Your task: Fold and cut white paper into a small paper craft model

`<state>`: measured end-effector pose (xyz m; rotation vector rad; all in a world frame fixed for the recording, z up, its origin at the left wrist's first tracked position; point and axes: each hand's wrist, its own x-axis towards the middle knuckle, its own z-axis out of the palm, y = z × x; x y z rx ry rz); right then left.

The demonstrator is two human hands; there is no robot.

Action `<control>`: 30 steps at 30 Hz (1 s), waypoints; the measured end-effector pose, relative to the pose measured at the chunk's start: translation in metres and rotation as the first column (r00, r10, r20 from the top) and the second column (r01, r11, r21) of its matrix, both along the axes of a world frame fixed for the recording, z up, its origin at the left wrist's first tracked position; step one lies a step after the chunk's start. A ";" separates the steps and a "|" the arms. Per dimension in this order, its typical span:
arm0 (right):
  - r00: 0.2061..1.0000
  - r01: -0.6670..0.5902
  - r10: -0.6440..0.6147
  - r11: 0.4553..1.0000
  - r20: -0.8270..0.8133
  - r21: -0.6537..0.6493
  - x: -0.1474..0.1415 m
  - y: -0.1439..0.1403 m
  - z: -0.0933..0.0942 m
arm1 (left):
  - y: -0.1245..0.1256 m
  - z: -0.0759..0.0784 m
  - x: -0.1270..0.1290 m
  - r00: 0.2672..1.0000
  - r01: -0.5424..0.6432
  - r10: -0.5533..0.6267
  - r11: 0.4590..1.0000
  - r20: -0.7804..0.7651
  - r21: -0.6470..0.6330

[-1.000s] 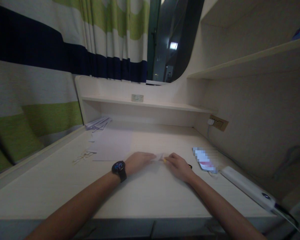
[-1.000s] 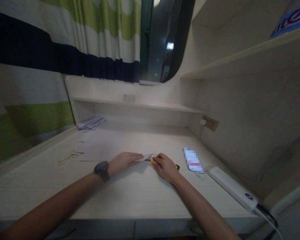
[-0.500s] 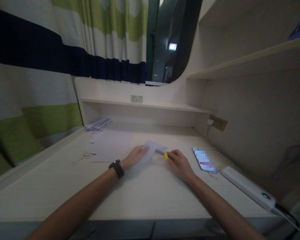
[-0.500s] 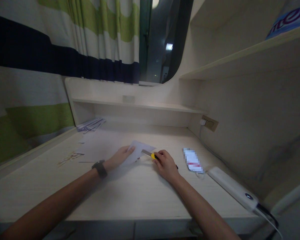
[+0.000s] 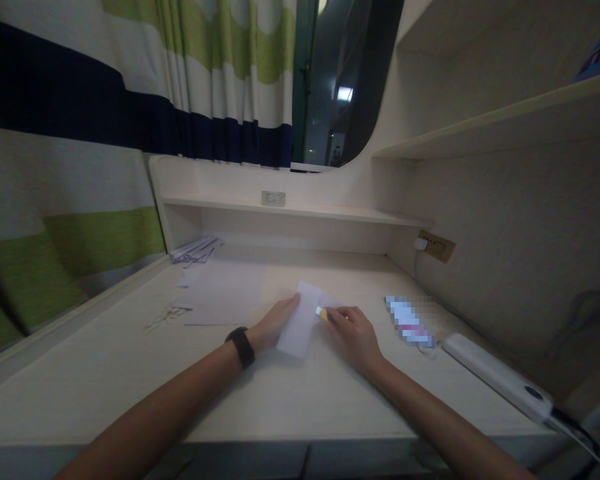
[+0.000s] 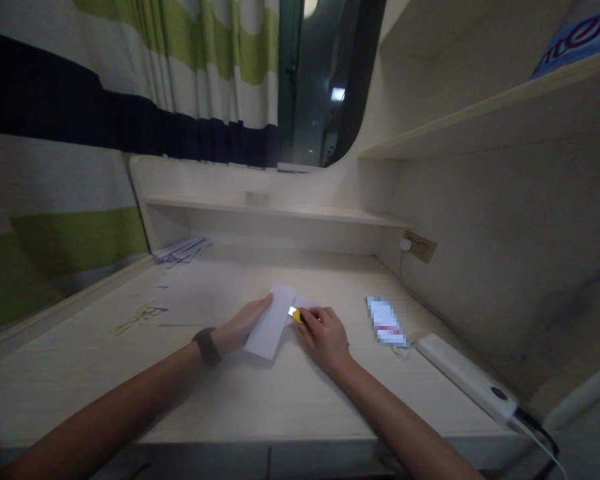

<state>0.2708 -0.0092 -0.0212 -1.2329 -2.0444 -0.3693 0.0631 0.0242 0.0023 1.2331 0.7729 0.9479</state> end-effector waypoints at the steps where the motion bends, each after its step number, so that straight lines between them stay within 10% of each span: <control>1: 1.000 0.019 -0.019 1.000 0.013 -0.014 -0.001 -0.001 -0.001 | -0.001 -0.001 0.001 1.000 0.001 -0.001 1.000 0.014 0.000; 13: 0.983 -0.145 0.115 0.965 -0.143 -0.219 -0.025 -0.009 0.010 | 0.004 -0.009 0.009 0.940 -0.192 0.205 0.979 0.272 -0.074; 30: 0.992 -0.113 0.089 0.927 -0.085 -0.357 -0.010 -0.001 0.023 | 0.013 -0.016 0.000 0.959 -0.080 0.073 0.997 0.274 0.013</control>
